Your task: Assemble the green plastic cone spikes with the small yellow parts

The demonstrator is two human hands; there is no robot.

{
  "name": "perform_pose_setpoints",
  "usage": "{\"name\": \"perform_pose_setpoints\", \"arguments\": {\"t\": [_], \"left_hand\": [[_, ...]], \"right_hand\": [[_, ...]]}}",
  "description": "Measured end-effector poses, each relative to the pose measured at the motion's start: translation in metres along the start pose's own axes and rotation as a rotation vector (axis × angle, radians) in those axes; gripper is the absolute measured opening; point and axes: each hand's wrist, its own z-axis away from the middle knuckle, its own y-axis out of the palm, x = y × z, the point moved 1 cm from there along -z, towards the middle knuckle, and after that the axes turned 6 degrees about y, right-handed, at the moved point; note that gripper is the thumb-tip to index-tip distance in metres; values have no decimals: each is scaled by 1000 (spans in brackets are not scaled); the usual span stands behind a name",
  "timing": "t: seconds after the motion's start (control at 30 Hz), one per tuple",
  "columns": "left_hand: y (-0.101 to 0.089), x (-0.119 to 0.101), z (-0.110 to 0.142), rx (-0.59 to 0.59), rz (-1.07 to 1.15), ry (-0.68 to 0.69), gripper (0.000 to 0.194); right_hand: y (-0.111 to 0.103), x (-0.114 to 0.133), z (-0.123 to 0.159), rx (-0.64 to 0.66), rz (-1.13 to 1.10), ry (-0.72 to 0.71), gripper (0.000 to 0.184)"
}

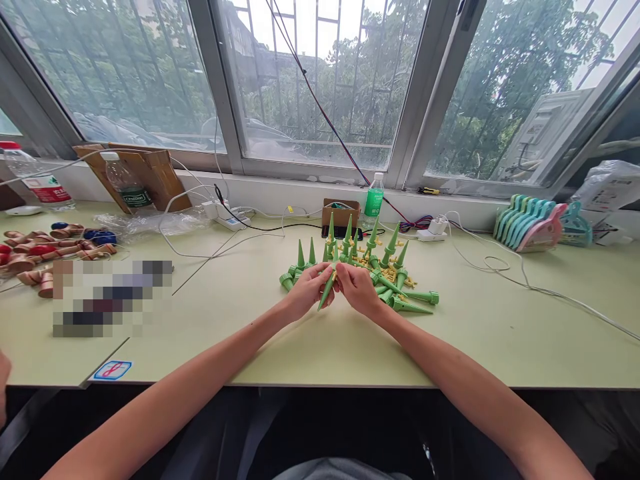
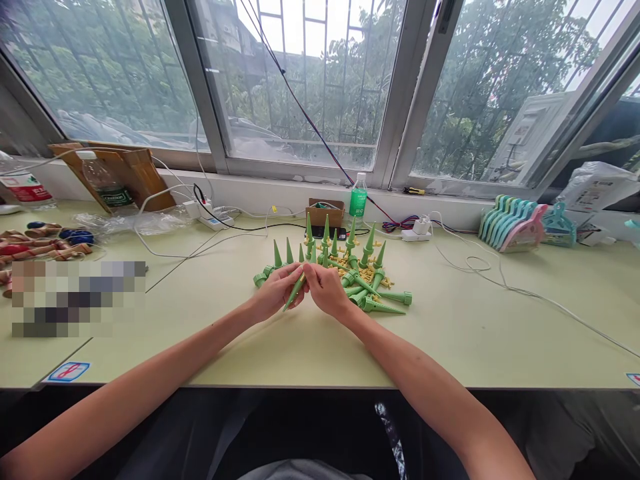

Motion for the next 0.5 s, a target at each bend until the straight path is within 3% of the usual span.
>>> {"name": "perform_pose_setpoints", "arguments": {"t": [0.3, 0.5], "left_hand": [[0, 1, -1, -23, -6, -7, 38], [-1, 4, -1, -143, -247, 76, 40]], "right_hand": [[1, 0, 0, -11, 11, 8, 54], [-6, -5, -4, -195, 153, 28, 44]]}}
